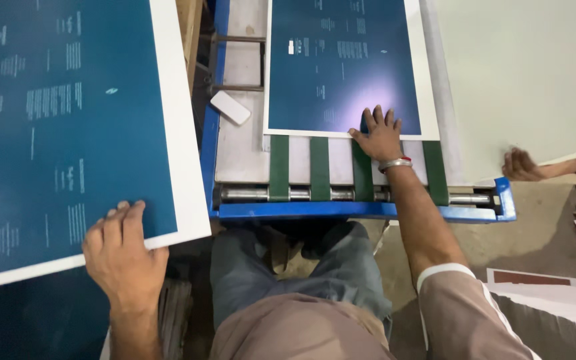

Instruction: The person picks up printed blue sheets from a conveyor machine and places them onto stacks on the left and right sides.

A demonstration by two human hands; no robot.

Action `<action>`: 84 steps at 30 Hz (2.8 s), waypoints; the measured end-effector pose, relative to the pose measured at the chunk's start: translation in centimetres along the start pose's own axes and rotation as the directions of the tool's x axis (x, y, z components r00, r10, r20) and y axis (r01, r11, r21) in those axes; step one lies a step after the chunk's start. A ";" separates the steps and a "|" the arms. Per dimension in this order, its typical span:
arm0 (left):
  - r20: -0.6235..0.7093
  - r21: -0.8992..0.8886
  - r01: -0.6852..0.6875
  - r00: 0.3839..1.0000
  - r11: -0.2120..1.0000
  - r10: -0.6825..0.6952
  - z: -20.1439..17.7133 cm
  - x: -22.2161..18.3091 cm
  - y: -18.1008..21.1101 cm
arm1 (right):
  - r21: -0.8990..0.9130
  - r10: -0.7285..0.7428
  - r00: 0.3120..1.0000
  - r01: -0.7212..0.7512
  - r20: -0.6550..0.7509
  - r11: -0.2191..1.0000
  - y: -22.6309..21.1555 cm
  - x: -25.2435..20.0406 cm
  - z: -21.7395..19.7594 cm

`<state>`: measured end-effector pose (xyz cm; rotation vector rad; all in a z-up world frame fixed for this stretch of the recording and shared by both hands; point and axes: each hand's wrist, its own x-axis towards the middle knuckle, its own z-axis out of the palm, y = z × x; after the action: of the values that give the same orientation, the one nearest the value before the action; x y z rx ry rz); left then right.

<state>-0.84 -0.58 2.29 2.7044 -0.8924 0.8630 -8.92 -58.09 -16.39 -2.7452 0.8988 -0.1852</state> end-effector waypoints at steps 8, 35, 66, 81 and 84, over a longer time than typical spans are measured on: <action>0.232 0.013 -0.073 0.970 0.997 0.068 -2.3 1.7 -1.4 | 0.456 -0.003 0.977 0.102 -0.213 0.884 -0.9 0.5 -4.1; 0.200 -0.025 -0.086 0.976 0.996 0.089 -2.2 2.7 1.2 | 0.987 0.750 0.661 0.109 0.015 -0.116 4.2 -27.1 -4.2; 0.209 -0.410 0.028 0.976 0.911 0.064 -3.2 5.9 -5.3 | 0.898 0.224 0.883 -0.353 0.412 -0.261 -5.0 -26.0 -2.1; -0.143 -0.521 -0.426 0.898 0.739 0.417 -3.7 -0.3 18.0 | 0.873 -0.020 0.945 -0.311 0.328 -0.376 -16.6 -25.1 -7.9; -0.038 -0.811 -0.361 0.818 0.460 0.574 -3.8 -3.6 17.9 | 0.880 -0.036 0.995 -0.097 0.091 -0.465 -12.8 -23.8 -6.6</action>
<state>-15.50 -12.02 2.92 1.7646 -1.6571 0.0676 -22.07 -35.16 -7.64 -0.7772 0.2653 -0.5330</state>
